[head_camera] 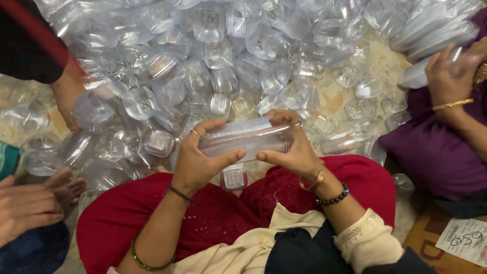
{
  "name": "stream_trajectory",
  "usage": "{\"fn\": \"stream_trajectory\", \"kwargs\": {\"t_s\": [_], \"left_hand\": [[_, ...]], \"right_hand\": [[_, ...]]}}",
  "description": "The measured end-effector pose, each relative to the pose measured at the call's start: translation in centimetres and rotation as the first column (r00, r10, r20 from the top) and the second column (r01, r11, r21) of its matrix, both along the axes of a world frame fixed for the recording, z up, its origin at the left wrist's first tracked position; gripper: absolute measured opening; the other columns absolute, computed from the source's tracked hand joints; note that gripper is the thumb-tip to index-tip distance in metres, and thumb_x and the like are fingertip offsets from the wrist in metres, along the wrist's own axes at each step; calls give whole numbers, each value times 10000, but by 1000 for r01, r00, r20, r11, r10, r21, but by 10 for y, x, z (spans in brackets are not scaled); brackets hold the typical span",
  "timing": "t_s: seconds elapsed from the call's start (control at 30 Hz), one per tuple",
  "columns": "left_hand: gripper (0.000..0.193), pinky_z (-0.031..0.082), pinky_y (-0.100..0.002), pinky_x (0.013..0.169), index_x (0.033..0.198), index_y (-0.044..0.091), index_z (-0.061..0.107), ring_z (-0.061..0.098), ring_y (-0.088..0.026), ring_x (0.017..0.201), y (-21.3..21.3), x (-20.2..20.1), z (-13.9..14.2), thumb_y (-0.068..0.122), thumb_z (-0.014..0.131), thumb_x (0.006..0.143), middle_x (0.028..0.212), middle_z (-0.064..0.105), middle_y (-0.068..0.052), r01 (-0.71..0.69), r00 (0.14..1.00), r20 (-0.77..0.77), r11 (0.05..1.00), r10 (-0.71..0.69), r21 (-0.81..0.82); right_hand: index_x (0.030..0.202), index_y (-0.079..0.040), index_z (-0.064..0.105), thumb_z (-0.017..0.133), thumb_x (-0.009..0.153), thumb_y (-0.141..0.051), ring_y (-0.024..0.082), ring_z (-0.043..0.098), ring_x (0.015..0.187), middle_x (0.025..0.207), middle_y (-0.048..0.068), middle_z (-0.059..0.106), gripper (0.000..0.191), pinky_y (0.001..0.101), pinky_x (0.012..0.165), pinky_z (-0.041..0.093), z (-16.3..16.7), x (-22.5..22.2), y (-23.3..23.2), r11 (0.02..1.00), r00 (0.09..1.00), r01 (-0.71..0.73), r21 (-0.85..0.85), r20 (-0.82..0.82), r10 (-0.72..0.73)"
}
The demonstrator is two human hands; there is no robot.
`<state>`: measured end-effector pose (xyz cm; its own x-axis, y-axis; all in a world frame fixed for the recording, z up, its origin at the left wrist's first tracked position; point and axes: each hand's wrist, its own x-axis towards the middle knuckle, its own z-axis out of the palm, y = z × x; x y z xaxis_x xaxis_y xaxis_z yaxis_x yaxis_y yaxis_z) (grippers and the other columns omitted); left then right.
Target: The person sits on the floor and nests small clear plastic cups one at a time into a long stack, pressing each cup down to seat it, then sets completed stacks aside and picks up more loose cups from the pile on the floor.
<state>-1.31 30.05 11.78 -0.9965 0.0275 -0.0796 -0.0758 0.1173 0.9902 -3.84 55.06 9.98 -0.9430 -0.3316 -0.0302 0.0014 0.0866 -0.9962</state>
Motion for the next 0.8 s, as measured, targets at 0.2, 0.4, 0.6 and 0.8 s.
{"fn": "stream_trajectory", "kwargs": {"t_s": [0.2,0.4,0.6,0.8], "left_hand": [[689,600,-308,900,1247,35,645,720,-176,1040,1,-3,0,300,938,684,1146,721,-102,-40,996,-86,997,34,-72],[786,585,-332,929,1327,36,634,721,-202,1076,-12,-13,7,366,935,681,1194,721,-118,142,987,-59,986,-147,-86],[838,577,-375,950,1317,30,647,730,-273,1093,-22,-24,2,399,967,636,1196,723,-165,116,947,-251,941,-202,-318],[804,559,-413,981,1337,71,635,692,-313,1142,-33,-49,-12,338,983,663,1245,702,-162,-126,899,-429,885,-90,-448]], "right_hand": [[1335,-139,440,930,766,-200,190,534,1266,1374,76,493,753,342,1045,523,-10,-6,-5,999,999,26,-22,-41,-26],[1309,-147,455,942,747,-193,220,543,1309,1426,80,510,745,385,1067,532,-7,-11,-3,998,998,-14,-59,-66,10],[1469,-175,407,908,760,-449,338,469,1459,1581,159,447,911,487,1180,475,8,-40,-6,949,864,-126,290,-438,248],[1651,-121,180,809,779,-664,425,314,1546,1682,240,299,1204,541,1223,303,21,-93,-19,877,909,-185,443,-262,324]]}}
